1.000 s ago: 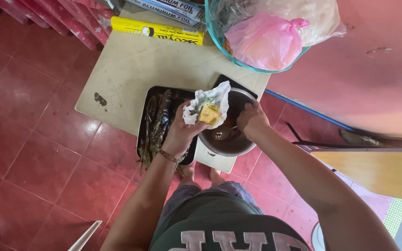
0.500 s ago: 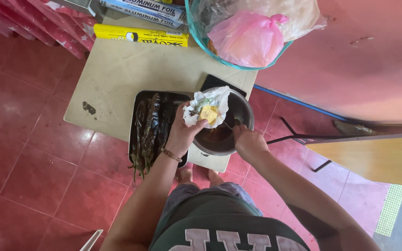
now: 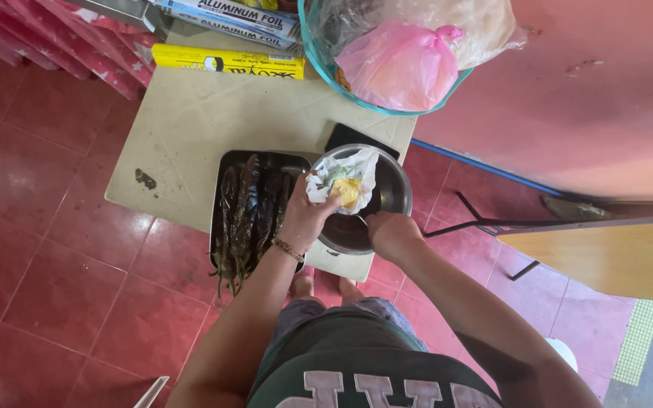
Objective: Grilling meat skewers on a charcoal grill and preparing a sauce by mixing ingredients in a bowl.
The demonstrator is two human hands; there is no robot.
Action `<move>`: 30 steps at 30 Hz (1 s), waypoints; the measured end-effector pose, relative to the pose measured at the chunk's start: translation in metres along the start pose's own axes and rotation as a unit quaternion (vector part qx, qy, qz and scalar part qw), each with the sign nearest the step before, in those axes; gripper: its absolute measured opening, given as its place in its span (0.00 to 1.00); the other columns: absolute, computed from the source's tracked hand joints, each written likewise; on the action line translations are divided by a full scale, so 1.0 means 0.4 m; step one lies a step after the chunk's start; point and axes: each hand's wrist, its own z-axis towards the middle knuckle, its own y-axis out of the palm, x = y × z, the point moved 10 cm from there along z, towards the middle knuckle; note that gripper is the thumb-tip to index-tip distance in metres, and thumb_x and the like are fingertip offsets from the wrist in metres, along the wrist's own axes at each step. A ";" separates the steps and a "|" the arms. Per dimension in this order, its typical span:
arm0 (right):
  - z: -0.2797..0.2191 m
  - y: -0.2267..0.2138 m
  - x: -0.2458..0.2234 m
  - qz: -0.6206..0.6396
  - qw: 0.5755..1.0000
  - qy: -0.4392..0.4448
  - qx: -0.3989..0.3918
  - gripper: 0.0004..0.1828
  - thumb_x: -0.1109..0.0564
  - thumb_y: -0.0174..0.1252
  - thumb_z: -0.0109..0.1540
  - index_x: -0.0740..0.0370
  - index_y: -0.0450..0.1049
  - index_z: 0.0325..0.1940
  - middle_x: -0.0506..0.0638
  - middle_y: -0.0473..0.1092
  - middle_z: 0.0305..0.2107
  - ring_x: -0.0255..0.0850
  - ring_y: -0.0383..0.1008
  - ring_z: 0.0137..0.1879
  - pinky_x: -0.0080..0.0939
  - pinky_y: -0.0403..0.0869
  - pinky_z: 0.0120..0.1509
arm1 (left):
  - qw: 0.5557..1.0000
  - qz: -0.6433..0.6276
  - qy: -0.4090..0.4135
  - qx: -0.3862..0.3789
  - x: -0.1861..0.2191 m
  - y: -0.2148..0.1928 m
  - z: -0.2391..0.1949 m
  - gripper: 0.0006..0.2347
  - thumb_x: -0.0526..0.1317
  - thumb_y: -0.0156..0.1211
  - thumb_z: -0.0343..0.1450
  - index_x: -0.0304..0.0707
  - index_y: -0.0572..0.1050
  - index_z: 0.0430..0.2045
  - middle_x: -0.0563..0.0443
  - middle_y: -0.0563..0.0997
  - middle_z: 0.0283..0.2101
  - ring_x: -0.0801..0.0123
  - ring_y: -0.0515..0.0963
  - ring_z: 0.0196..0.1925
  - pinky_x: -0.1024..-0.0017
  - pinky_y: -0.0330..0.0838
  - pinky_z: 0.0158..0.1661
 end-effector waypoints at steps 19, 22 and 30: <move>-0.196 -0.091 0.091 0.034 0.973 0.080 0.212 0.21 0.60 0.46 0.58 0.51 0.63 0.56 0.51 0.71 0.38 0.55 0.82 0.34 0.57 0.82 0.37 | 0.998 0.010 0.016 0.052 0.049 -0.087 -0.005 0.31 0.36 0.71 0.65 0.33 0.61 0.63 0.30 0.72 0.57 0.43 0.76 0.61 0.51 0.81 0.53; -0.231 -0.104 0.092 0.056 0.966 0.100 0.234 0.19 0.59 0.46 0.60 0.49 0.64 0.56 0.49 0.70 0.37 0.54 0.81 0.31 0.55 0.82 0.34 | 0.999 0.015 0.029 0.039 0.033 -0.056 0.010 0.32 0.38 0.72 0.65 0.34 0.61 0.62 0.33 0.73 0.56 0.46 0.75 0.62 0.54 0.79 0.55; -0.246 -0.033 0.133 0.222 0.926 0.070 0.296 0.16 0.59 0.46 0.62 0.50 0.70 0.53 0.50 0.75 0.36 0.55 0.82 0.37 0.54 0.82 0.35 | 0.998 -0.006 0.058 0.033 0.012 -0.029 0.023 0.33 0.32 0.73 0.62 0.34 0.63 0.62 0.37 0.75 0.56 0.53 0.74 0.62 0.56 0.73 0.58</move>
